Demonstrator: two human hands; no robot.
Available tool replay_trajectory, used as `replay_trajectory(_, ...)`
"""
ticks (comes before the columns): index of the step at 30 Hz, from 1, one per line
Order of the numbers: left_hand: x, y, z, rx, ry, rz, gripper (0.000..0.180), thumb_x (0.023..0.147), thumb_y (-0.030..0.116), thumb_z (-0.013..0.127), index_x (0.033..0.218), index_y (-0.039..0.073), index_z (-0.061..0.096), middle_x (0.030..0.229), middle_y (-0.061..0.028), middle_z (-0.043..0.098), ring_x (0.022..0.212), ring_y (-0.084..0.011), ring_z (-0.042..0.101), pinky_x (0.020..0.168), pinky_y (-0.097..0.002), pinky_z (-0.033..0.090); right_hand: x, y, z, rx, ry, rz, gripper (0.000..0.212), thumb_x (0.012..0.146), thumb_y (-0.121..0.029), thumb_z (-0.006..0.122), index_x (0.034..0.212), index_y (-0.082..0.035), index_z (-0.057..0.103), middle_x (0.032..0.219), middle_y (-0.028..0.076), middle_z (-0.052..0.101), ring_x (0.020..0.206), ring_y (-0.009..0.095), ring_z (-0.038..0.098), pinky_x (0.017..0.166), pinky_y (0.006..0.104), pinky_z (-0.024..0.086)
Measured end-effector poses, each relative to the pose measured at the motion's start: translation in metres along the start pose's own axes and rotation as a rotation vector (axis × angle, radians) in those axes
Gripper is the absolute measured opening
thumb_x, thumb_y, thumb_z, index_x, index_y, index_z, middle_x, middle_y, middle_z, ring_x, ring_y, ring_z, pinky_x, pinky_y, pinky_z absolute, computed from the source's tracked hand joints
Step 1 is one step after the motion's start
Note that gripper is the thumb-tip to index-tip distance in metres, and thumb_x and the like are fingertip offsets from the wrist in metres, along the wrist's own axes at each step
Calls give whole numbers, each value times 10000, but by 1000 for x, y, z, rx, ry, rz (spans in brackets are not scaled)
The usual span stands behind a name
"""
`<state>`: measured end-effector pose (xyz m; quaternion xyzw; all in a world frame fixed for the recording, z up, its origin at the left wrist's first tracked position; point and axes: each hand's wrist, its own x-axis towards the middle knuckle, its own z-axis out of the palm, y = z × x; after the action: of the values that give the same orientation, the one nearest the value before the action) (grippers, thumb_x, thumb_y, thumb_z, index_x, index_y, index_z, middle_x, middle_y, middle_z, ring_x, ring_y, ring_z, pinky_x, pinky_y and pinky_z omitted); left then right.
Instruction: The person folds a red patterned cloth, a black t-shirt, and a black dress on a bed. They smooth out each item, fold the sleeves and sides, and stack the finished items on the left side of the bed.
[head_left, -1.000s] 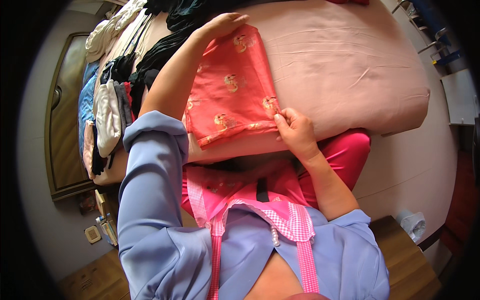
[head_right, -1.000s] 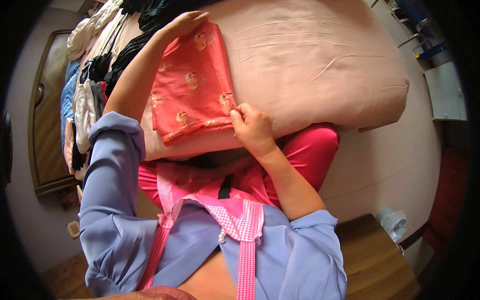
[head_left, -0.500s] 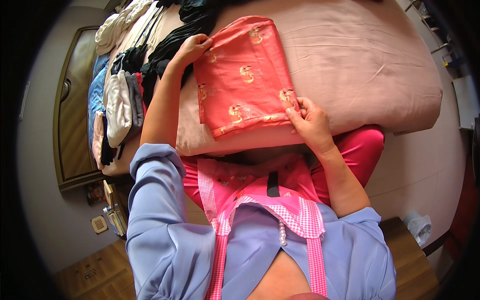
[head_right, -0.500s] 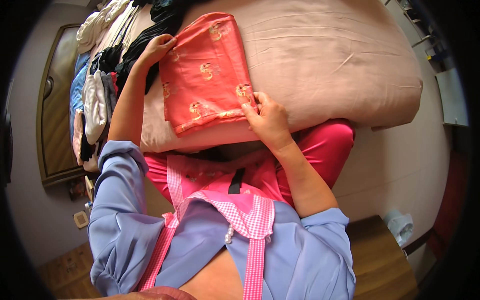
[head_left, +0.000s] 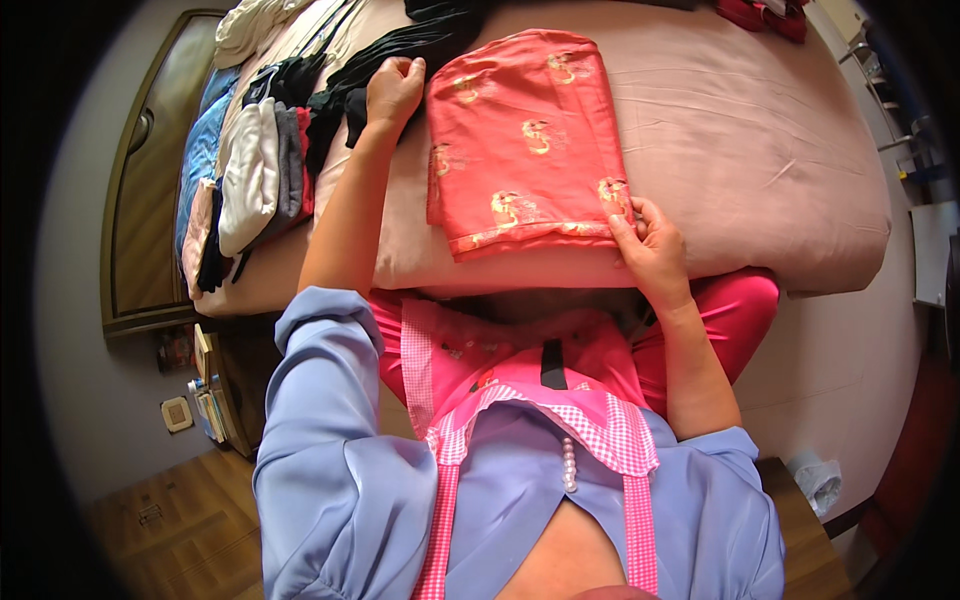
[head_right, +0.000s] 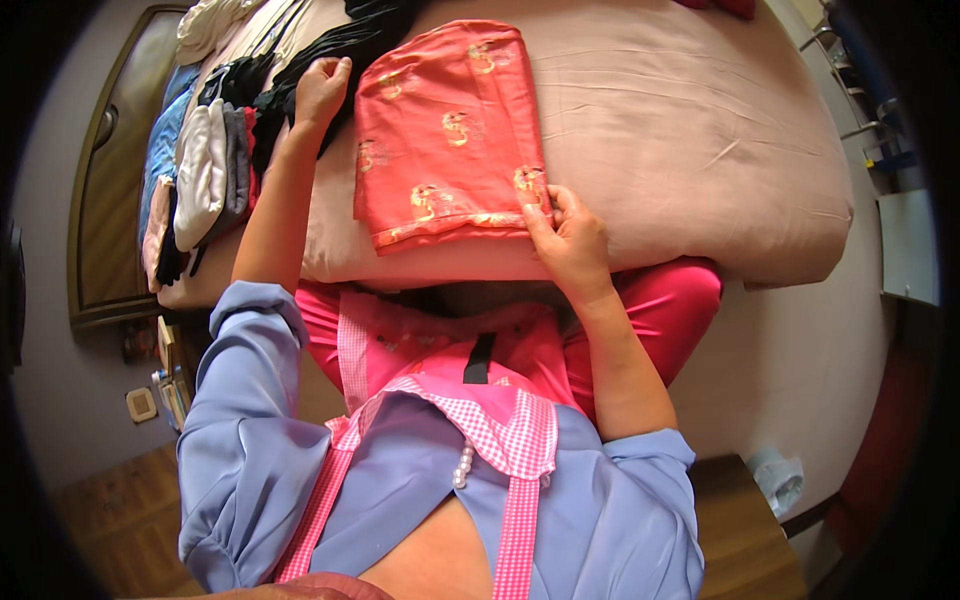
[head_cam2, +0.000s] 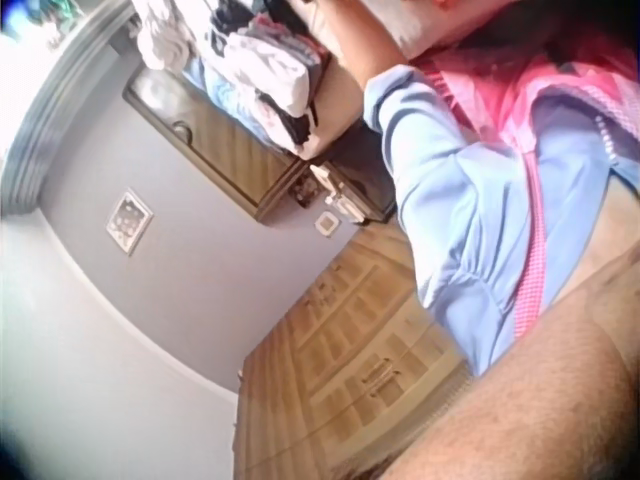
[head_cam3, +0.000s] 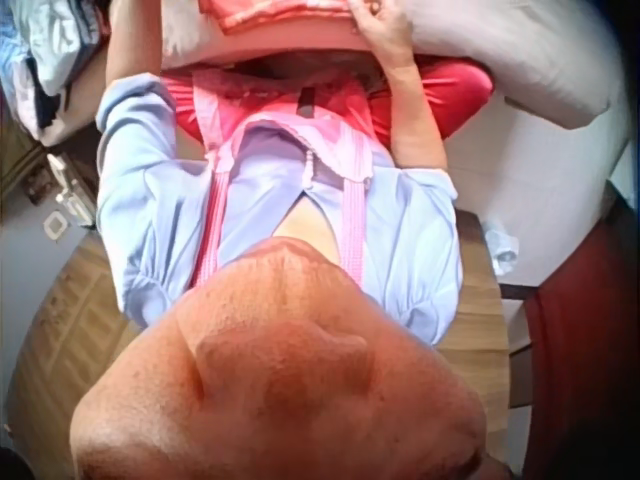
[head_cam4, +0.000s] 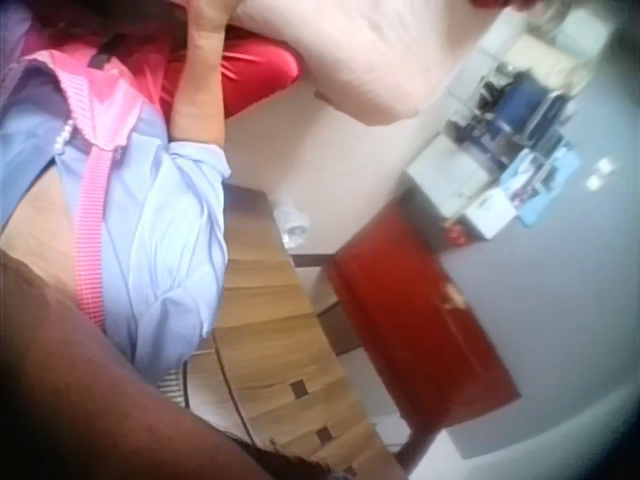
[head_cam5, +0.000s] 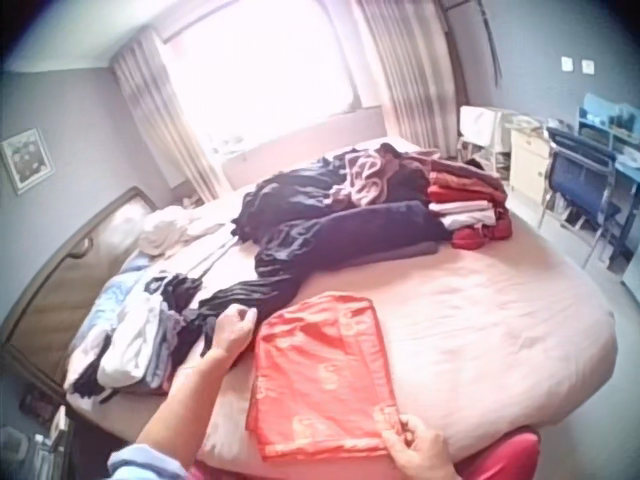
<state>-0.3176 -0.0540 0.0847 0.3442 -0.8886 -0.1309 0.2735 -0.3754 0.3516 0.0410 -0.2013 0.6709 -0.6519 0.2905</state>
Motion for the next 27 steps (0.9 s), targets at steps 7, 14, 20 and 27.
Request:
replay_trajectory(7,9,12,3,-39,-440,-306,490,801,463,579,671,-2,661,573,-95,603,540,-186,587,543,-317,468,5,6,-3,7,-41,-4,175,861,-118,601,987,2,587,601,-22,582,478,32,522,448,214,433)
replay_trajectory(14,15,3,28,-645,-234,-604,218,819,204,612,899,6,657,750,-61,621,580,-154,554,544,-268,456,3,5,-3,-66,-64,-5,153,862,-127,596,938,4,577,566,-29,536,469,37,513,441,214,409)
replay_trajectory(20,-32,8,14,-627,17,-291,496,787,352,664,1061,-53,575,824,-125,636,734,-207,609,677,-314,487,2,-42,-3,-781,63,-210,256,840,-255,641,904,-10,611,626,115,588,553,230,589,517,340,442)
replay_trajectory(27,-136,25,-6,-112,27,-71,424,766,360,679,954,-14,610,858,-166,610,829,-294,597,713,-376,467,132,-104,96,-710,-212,-884,229,801,-259,654,902,-54,651,893,138,649,889,320,585,791,391,447)
